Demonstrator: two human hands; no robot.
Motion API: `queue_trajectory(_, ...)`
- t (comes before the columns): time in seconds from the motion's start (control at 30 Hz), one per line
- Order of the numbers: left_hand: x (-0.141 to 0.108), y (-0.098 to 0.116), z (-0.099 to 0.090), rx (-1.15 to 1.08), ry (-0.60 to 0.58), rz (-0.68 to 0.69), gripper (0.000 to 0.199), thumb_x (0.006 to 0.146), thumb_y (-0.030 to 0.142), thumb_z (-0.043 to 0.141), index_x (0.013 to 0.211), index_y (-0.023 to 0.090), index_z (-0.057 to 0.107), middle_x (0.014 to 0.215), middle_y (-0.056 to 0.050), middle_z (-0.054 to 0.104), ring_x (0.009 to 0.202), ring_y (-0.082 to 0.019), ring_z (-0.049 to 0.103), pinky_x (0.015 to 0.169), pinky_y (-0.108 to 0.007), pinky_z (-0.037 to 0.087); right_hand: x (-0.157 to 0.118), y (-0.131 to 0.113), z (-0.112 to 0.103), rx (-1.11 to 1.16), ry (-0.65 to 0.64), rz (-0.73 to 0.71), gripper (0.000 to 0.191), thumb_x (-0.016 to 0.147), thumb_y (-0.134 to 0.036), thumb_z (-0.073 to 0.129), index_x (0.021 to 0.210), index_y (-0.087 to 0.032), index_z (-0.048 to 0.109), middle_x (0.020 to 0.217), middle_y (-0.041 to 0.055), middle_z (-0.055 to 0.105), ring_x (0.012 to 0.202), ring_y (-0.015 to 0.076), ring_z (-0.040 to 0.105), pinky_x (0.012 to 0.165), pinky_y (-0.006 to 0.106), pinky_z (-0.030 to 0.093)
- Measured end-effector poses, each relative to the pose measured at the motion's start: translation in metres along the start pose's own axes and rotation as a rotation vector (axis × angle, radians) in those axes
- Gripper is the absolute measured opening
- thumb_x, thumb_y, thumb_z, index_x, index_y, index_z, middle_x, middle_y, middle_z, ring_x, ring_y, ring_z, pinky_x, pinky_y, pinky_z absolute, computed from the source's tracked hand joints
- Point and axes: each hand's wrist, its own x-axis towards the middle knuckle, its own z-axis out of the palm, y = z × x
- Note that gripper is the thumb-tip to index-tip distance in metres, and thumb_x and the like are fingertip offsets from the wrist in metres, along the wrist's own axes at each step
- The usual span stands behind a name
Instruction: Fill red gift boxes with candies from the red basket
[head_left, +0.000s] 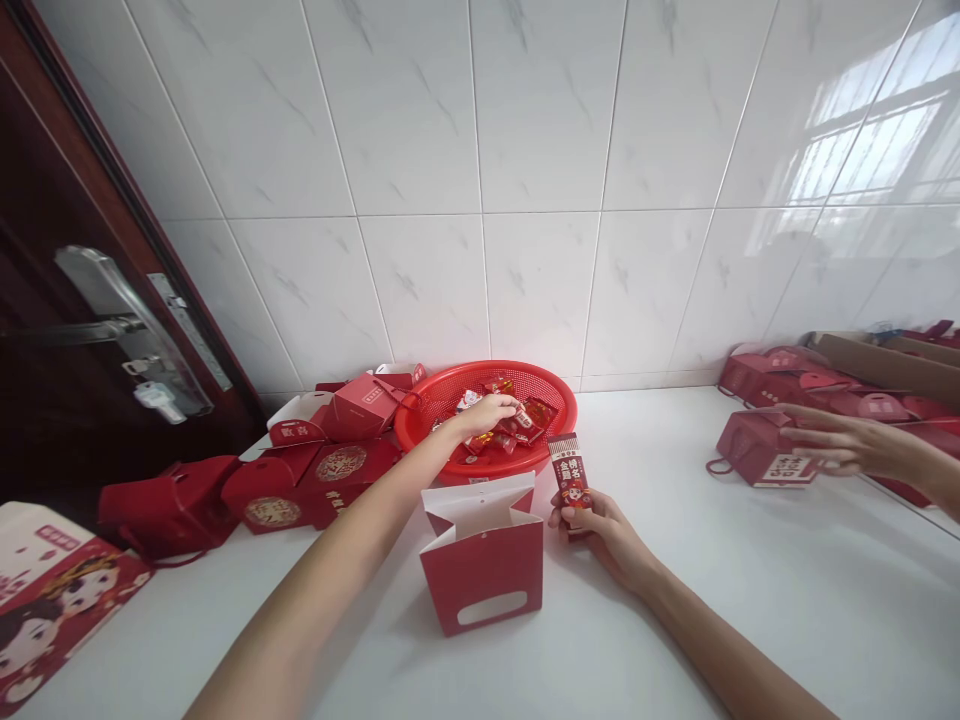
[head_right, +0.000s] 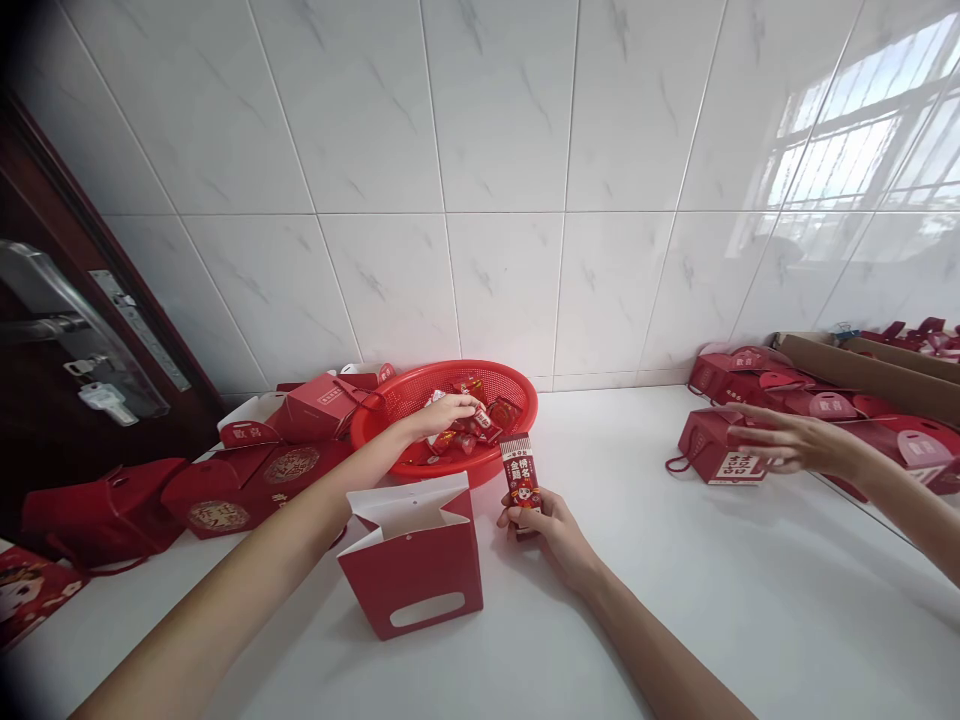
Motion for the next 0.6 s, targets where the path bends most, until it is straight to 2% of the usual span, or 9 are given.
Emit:
queue_trajectory(0.2, 0.001, 0.001, 0.0, -0.057, 0.04, -0.006, 0.01, 0.082, 0.023, 0.062, 0.081, 0.014, 0.066, 0.085, -0.005, 0.073, 0.08, -0.018, 0.067, 0.078, -0.03, 0.053, -0.001, -0.003, 0.002, -0.014, 0.023, 0.01, 0.034, 0.069, -0.041, 0.082, 0.088, -0.017, 0.067, 0.08, 0.0051, 0.071, 0.064, 0.0153, 0.055, 0.064, 0.03, 0.04)
queue_trajectory(0.4, -0.004, 0.009, 0.004, -0.131, 0.08, -0.011, 0.009, 0.085, 0.019, 0.061, 0.089, 0.015, 0.066, 0.086, -0.006, 0.073, 0.073, -0.016, 0.068, 0.078, -0.032, 0.056, -0.001, -0.004, 0.001, -0.014, 0.018, 0.011, 0.032, 0.07, -0.04, 0.081, 0.089, -0.018, 0.067, 0.08, 0.0045, 0.071, 0.064, 0.0142, 0.054, 0.063, 0.028, 0.039)
queue_trajectory(0.6, -0.004, 0.011, 0.001, -0.108, 0.236, -0.017, 0.013, 0.085, 0.017, 0.059, 0.094, 0.016, 0.068, 0.087, -0.003, 0.072, 0.073, -0.014, 0.066, 0.074, -0.026, 0.054, -0.002, -0.005, 0.003, -0.004, 0.02, 0.011, 0.034, 0.069, -0.041, 0.081, 0.089, -0.017, 0.067, 0.08, 0.0044, 0.07, 0.063, 0.0145, 0.054, 0.063, 0.029, 0.039)
